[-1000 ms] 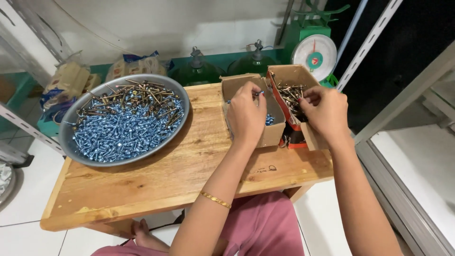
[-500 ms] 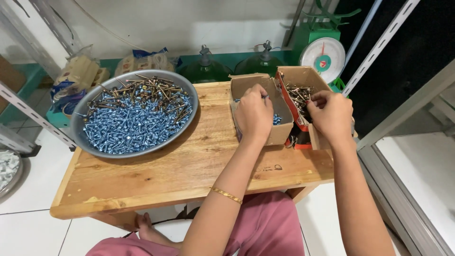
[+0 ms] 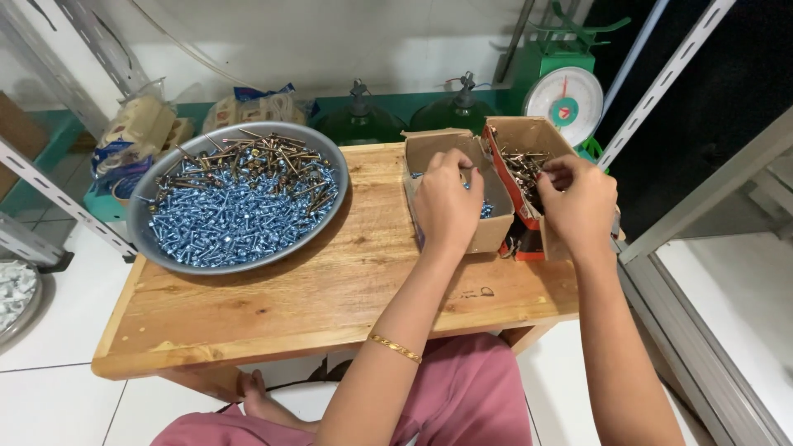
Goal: The person sorts small metallic objects from a large metal bowl into two separate cardboard boxes. They use both hands to pick up the items and place them into the boxes on the table.
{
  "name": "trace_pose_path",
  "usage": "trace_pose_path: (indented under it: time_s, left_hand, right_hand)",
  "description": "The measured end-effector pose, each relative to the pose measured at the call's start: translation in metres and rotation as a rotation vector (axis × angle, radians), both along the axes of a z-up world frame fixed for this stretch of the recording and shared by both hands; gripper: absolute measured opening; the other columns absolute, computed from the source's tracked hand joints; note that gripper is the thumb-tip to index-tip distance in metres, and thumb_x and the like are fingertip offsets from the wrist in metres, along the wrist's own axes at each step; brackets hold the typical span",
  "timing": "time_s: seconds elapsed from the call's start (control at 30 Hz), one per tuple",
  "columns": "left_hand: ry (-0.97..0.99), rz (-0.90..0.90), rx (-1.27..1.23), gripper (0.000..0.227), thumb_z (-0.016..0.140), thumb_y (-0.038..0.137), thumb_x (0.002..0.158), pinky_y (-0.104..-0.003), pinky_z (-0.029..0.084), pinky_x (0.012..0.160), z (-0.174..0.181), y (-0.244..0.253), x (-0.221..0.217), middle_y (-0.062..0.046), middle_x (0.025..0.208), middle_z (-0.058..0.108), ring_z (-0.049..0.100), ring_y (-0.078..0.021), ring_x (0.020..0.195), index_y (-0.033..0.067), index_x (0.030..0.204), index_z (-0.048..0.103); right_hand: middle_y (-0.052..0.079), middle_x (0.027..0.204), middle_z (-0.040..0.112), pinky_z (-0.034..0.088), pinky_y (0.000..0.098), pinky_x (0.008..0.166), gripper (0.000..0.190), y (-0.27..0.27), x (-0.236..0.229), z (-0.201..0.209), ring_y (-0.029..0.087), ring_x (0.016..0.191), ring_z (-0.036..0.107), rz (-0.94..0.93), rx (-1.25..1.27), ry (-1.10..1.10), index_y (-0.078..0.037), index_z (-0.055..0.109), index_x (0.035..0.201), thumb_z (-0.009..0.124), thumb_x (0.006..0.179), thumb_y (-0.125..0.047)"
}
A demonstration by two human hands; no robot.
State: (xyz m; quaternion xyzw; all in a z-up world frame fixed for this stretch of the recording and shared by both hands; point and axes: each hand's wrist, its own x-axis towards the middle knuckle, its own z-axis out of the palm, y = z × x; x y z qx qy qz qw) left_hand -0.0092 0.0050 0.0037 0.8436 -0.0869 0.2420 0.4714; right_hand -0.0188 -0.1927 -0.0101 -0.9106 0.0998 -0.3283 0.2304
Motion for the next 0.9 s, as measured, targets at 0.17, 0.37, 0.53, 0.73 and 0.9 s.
trace_pose_path:
  time_s: [0.17,0.37,0.53,0.73,0.9]
  left_hand:
    - [-0.007,0.008,-0.051,0.010,0.065,0.019,0.088,-0.054,0.060,0.075,-0.002,0.001,-0.005,-0.008,0.095,0.065,0.074,-0.0387,0.088,0.0125,0.095,0.065]
    - [-0.063,-0.004,-0.119,0.008,0.065,0.017,0.089,-0.049,0.061,0.072,0.002,0.004,-0.006,-0.005,0.096,0.064,0.075,-0.0337,0.086,0.0127,0.095,0.065]
    - [-0.109,-0.025,-0.217,0.007,0.065,0.018,0.089,-0.041,0.062,0.072,-0.004,0.008,-0.006,-0.002,0.097,0.062,0.075,-0.0261,0.087,0.0143,0.095,0.064]
    - [-0.140,-0.063,-0.259,0.009,0.065,0.015,0.090,-0.034,0.063,0.072,-0.005,0.023,-0.012,-0.003,0.101,0.060,0.074,-0.0253,0.090,0.0131,0.099,0.065]
    - [-0.168,-0.103,-0.254,0.011,0.066,0.013,0.089,-0.031,0.063,0.071,-0.011,0.025,-0.011,-0.006,0.101,0.060,0.074,-0.0251,0.090,0.0098,0.100,0.065]
  right_hand:
    - [0.000,0.084,0.074,0.059,0.0445,0.078,0.014,0.004,-0.010,0.003,0.027,0.083,0.073,-0.021,-0.032,0.009,-0.025,0.079,0.103,0.075,0.090,-0.021]
    - [-0.001,0.082,0.072,0.058,0.0448,0.076,0.012,0.003,-0.007,0.003,0.027,0.082,0.073,-0.046,-0.034,0.004,-0.027,0.078,0.102,0.075,0.091,-0.023]
    - [0.001,0.086,0.075,0.058,0.0454,0.076,0.012,0.008,-0.014,0.005,0.028,0.085,0.073,-0.024,-0.023,-0.019,-0.024,0.079,0.103,0.074,0.092,-0.021]
    - [0.000,0.087,0.074,0.057,0.0452,0.077,0.011,0.013,-0.016,0.007,0.028,0.087,0.073,-0.012,-0.015,-0.023,-0.024,0.078,0.104,0.073,0.096,-0.021]
    - [0.003,0.084,0.073,0.057,0.0488,0.075,0.011,0.014,-0.019,0.007,0.033,0.085,0.072,-0.012,-0.037,-0.033,-0.023,0.079,0.104,0.074,0.096,-0.018]
